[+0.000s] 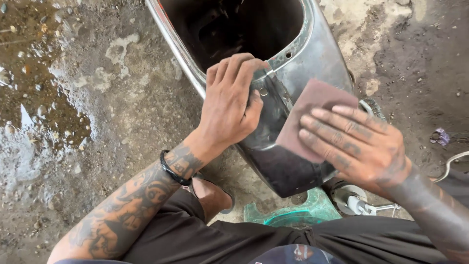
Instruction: The person sits on a small stool and sands the exterior surface of a large, hollow metal part using a sanding block. They hold the part steady with one hand while moving the sanding block back and forth across the metal surface.
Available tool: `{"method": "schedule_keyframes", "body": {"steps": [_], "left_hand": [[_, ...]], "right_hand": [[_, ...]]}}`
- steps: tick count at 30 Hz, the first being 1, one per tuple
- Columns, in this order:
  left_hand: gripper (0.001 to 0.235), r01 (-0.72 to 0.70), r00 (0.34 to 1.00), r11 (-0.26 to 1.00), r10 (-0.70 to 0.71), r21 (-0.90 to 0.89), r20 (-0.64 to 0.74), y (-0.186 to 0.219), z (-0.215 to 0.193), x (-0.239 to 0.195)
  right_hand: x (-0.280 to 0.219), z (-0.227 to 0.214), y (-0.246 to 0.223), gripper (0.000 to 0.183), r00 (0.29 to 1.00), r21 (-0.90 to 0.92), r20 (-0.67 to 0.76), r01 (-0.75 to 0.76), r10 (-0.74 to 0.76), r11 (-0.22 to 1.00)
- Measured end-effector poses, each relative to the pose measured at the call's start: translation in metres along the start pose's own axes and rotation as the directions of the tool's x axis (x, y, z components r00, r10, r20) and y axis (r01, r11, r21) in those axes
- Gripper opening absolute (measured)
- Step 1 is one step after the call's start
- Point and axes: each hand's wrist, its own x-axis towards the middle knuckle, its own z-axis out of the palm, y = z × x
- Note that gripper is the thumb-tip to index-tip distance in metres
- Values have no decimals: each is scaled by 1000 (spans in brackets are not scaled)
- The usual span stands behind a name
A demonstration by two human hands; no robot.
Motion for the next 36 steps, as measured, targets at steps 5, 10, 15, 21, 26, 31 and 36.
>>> {"method": "schedule_keyframes", "body": {"steps": [5, 10, 15, 21, 26, 31, 36], "left_hand": [[46, 12, 1000, 1000, -12, 9, 9, -3, 0, -1], [47, 3, 1000, 1000, -3, 18, 6, -5, 2, -2], [47, 7, 1000, 1000, -7, 10, 12, -4, 2, -2], [47, 3, 1000, 1000, -3, -2, 17, -2, 2, -2], [49, 0, 999, 1000, 0, 13, 32, -5, 3, -4], [54, 15, 999, 1000, -16, 21, 51, -6, 4, -1], [53, 12, 998, 1000, -14, 27, 61, -6, 3, 1]], "right_hand": [[3, 2, -2, 19, 994, 16, -20, 107, -107, 994], [4, 7, -7, 21, 990, 95, -62, 135, -129, 986], [3, 5, 1, 20, 998, 147, -56, 46, -39, 988], [-4, 12, 52, 20, 982, 20, -176, -61, 64, 998], [-36, 32, 36, 26, 915, 211, -340, -148, 215, 966], [-12, 11, -10, 19, 992, 99, -99, -69, 79, 993], [-22, 21, 10, 21, 996, 46, -94, 10, -5, 999]]}}
